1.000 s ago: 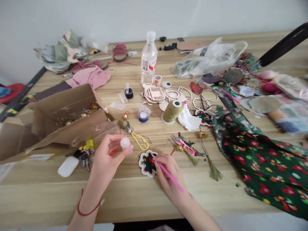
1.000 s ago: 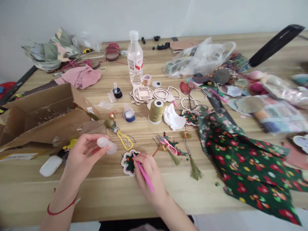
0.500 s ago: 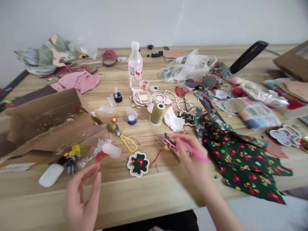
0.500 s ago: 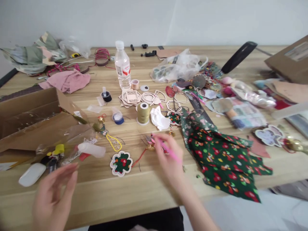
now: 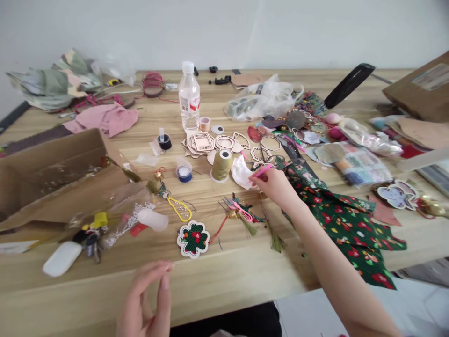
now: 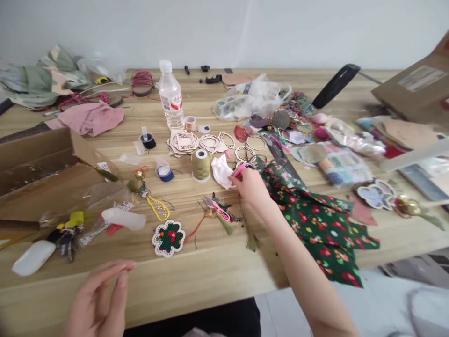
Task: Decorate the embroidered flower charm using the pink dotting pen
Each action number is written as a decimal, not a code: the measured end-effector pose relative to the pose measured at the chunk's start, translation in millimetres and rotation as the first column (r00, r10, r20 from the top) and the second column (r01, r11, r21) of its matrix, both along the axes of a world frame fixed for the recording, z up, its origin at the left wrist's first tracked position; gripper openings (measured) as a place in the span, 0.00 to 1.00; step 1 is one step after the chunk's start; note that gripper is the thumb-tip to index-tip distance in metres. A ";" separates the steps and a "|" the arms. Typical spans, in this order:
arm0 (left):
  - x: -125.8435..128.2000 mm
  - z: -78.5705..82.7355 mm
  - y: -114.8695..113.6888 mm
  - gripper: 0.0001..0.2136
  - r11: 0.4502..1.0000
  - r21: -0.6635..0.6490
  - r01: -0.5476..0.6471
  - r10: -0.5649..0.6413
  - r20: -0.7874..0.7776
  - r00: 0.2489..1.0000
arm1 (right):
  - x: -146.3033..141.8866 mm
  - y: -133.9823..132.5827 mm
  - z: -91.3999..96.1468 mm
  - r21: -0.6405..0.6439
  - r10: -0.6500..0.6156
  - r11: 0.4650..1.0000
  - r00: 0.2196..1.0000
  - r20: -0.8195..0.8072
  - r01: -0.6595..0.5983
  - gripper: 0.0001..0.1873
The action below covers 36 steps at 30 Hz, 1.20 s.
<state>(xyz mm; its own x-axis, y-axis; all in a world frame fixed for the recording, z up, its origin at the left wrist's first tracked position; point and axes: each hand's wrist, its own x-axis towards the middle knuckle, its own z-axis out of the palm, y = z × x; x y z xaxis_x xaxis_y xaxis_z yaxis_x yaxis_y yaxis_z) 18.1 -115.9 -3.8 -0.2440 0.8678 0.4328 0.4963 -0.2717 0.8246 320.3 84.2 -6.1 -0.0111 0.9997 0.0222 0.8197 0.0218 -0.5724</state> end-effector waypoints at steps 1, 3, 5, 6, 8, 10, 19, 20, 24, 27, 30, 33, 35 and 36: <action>3.0 3.3 3.7 0.14 0.999 -0.002 0.051 -0.051 -0.069 0.996 | 0.7 1.4 1.3 -0.001 0.015 1.000 1.000 -0.009 -0.015 0.07; 9.6 9.4 15.1 0.14 0.974 -0.025 0.224 -0.223 -0.260 0.939 | 1.7 2.6 2.2 -0.003 0.027 1.000 0.999 -0.024 -0.027 0.06; 19.0 14.9 32.2 0.12 0.954 -0.066 0.294 -0.297 -0.368 0.881 | 2.0 1.6 0.7 0.005 0.021 1.000 0.999 -0.038 -0.020 0.06; 25.4 17.5 42.6 0.11 0.949 -0.092 0.301 -0.311 -0.419 0.853 | 1.9 0.5 -0.7 0.012 0.012 1.000 0.999 -0.048 -0.012 0.06; 42.0 22.3 65.9 0.10 0.939 -0.133 0.318 -0.340 -0.510 0.790 | 1.7 -2.6 -3.8 0.032 -0.010 0.999 0.997 -0.074 0.012 0.08; 62.3 25.9 90.9 0.10 0.913 -0.182 0.365 -0.402 -0.552 0.730 | 1.8 -6.3 -6.4 0.057 -0.035 0.997 0.994 -0.107 0.042 0.10; 133.0 7.8 174.9 0.11 0.840 -0.486 0.241 -0.531 -0.643 0.553 | 3.2 -14.9 -14.0 0.091 -0.057 0.992 0.947 -0.315 0.090 0.14; 135.2 4.3 178.7 0.10 0.840 -0.487 0.238 -0.529 -0.642 0.554 | 2.7 -15.0 -14.5 0.089 -0.060 0.992 0.946 -0.320 0.094 0.14; 138.2 -5.5 185.4 0.06 0.848 -0.471 0.244 -0.518 -0.635 0.574 | 0.3 -15.1 -13.8 0.089 -0.070 0.990 0.926 -0.371 0.111 0.15; 139.5 -9.5 186.9 0.07 0.858 -0.451 0.247 -0.501 -0.624 0.600 | -0.2 -14.6 -12.8 0.073 -0.065 0.992 0.905 -0.420 0.106 0.15; 141.6 -12.5 187.5 0.06 0.865 -0.427 0.262 -0.490 -0.611 0.621 | 0.3 -13.5 -13.3 0.061 -0.063 0.993 0.895 -0.441 0.099 0.16; 143.5 -14.5 187.5 0.04 0.867 -0.410 0.284 -0.490 -0.599 0.633 | 1.3 -12.2 -14.7 0.062 -0.059 0.993 0.893 -0.446 0.096 0.15; 144.3 -15.0 187.3 0.04 0.867 -0.401 0.295 -0.491 -0.594 0.637 | 2.2 -11.7 -14.8 0.061 -0.053 0.994 0.891 -0.451 0.090 0.15; 144.5 -14.9 187.1 0.05 0.868 -0.398 0.298 -0.491 -0.592 0.639 | 2.7 -11.7 -14.3 0.059 -0.048 0.995 0.890 -0.454 0.084 0.16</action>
<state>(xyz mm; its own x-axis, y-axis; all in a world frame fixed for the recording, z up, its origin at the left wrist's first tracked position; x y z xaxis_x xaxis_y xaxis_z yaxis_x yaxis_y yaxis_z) 162.6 71.2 -18.7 0.4099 0.9064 0.1023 0.8208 -0.4155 0.3921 323.0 72.5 -20.4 0.0841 0.9929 0.0839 0.4741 0.0342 -0.8798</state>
